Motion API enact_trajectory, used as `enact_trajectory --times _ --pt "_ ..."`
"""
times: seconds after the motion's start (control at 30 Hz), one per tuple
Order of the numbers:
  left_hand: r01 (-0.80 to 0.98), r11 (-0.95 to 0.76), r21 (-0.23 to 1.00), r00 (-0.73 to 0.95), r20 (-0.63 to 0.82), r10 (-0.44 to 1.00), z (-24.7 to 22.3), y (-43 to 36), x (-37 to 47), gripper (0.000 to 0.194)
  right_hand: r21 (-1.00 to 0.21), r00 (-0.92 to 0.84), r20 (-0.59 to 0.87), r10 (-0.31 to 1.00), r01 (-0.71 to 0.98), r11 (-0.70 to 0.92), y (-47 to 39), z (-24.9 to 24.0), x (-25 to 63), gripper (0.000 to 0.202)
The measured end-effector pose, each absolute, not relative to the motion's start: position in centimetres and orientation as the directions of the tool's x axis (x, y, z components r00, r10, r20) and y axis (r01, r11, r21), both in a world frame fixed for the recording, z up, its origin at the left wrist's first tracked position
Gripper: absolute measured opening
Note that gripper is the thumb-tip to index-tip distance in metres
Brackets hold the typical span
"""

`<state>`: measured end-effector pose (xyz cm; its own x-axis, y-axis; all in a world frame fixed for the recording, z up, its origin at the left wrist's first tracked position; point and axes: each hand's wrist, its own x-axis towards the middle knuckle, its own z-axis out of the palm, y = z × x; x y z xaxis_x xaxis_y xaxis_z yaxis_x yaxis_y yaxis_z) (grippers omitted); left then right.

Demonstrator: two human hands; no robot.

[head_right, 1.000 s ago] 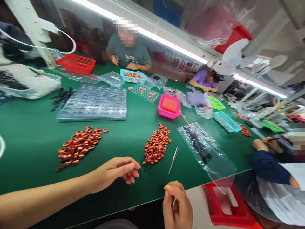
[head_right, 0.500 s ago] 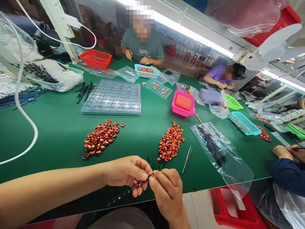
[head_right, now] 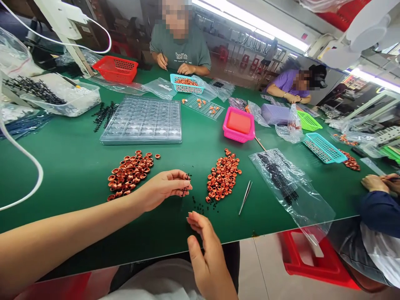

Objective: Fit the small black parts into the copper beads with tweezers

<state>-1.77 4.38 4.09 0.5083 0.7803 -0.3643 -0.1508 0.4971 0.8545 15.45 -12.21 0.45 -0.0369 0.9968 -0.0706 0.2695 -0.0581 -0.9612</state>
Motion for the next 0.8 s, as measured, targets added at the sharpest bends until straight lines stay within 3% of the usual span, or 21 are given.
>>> enact_trajectory --times 0.1,0.27,0.43,0.6,0.8 --pt "-0.143 0.470 0.871 0.483 -0.353 0.801 4.3 4.5 -2.0 0.038 -0.980 -0.092 -0.158 0.983 0.138 -0.144 -11.6 0.8 14.5 0.041" --pt "-0.114 0.460 0.881 0.494 -0.351 0.795 4.5 4.4 -2.1 0.036 -0.983 -0.070 -0.182 0.981 -0.015 -0.183 -10.6 1.1 14.5 0.042" --pt "-0.043 0.460 0.887 0.578 -0.354 0.735 4.7 2.9 -1.5 0.039 -0.989 0.119 -0.135 0.984 -0.085 -0.125 -10.8 1.0 15.7 0.036" --pt "-0.001 0.536 0.844 0.730 -0.366 0.578 4.2 0.1 -0.4 0.040 -0.995 0.338 -0.070 0.938 0.044 -0.090 -10.9 1.4 16.8 0.031" --pt "0.005 0.566 0.824 0.777 -0.359 0.517 3.4 -1.6 0.3 0.038 -0.964 0.285 -0.066 0.956 0.228 -0.134 -10.1 2.0 17.0 0.027"
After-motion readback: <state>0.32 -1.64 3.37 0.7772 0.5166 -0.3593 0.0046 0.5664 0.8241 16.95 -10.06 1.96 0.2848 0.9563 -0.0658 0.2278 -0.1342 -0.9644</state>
